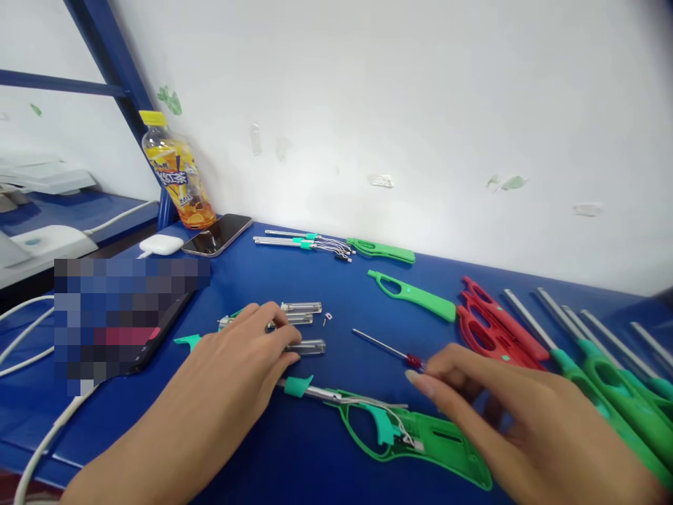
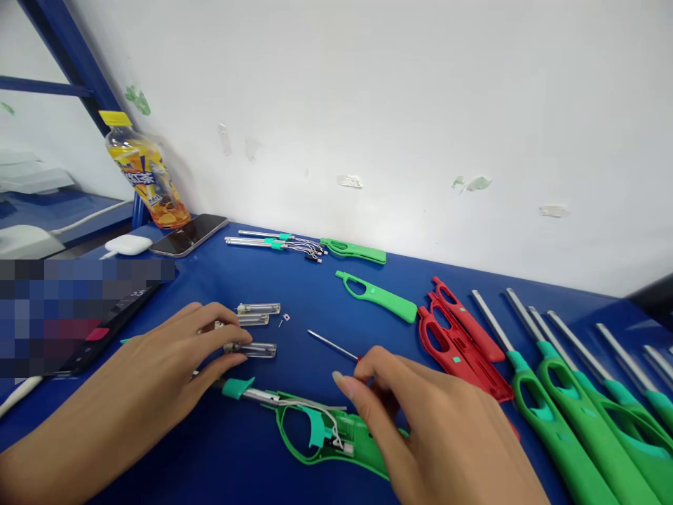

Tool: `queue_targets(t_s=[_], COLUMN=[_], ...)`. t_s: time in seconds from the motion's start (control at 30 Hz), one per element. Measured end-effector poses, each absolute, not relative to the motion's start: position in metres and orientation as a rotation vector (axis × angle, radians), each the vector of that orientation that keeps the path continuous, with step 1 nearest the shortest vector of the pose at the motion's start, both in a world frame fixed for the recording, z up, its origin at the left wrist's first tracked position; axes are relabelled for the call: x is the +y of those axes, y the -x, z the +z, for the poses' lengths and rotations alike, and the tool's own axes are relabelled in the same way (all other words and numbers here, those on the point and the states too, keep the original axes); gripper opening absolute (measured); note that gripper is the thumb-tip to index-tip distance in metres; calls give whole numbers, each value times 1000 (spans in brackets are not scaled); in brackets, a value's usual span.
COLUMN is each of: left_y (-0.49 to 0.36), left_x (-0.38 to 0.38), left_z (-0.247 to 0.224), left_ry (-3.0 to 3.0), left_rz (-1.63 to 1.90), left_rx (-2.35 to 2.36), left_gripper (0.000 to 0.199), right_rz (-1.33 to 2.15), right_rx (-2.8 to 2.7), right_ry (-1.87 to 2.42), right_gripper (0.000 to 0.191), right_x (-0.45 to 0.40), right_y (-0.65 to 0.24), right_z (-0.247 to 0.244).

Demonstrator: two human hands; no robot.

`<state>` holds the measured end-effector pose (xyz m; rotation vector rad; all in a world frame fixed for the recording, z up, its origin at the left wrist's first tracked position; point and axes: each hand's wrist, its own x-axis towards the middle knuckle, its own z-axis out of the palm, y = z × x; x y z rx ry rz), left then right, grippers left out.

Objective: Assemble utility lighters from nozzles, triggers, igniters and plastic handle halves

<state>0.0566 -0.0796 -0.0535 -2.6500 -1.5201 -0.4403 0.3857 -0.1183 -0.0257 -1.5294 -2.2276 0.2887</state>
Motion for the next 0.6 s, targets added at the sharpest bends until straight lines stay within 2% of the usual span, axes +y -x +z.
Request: queue_targets(t_s=[0.1, 0.23, 0.33, 0.43, 0.6], left_y=[-66, -86, -96, -97, -91], left_x=[-85, -99, -106, -103, -90], left_z=[-47, -38, -39, -45, -55], left_ry=[2660, 2704, 2722, 2652, 2679], left_rz=[-556, -864, -1009, -937, -645], left_rx=[-1444, -1234, -1139, -1197, -1230], left_gripper=[29, 37, 34, 30, 56], right_rz=[187, 65, 116, 76, -113], right_rx=[-2187, -2219, -2409, -2409, -2269], right_ry=[1450, 1327, 1272, 1349, 1485], right_gripper=[37, 36, 25, 20, 18], right_x=[-123, -124, -123, -124, -121], right_y=[-378, -358, -349, -352, -366], right_z=[-25, -31, -36, -39, -38])
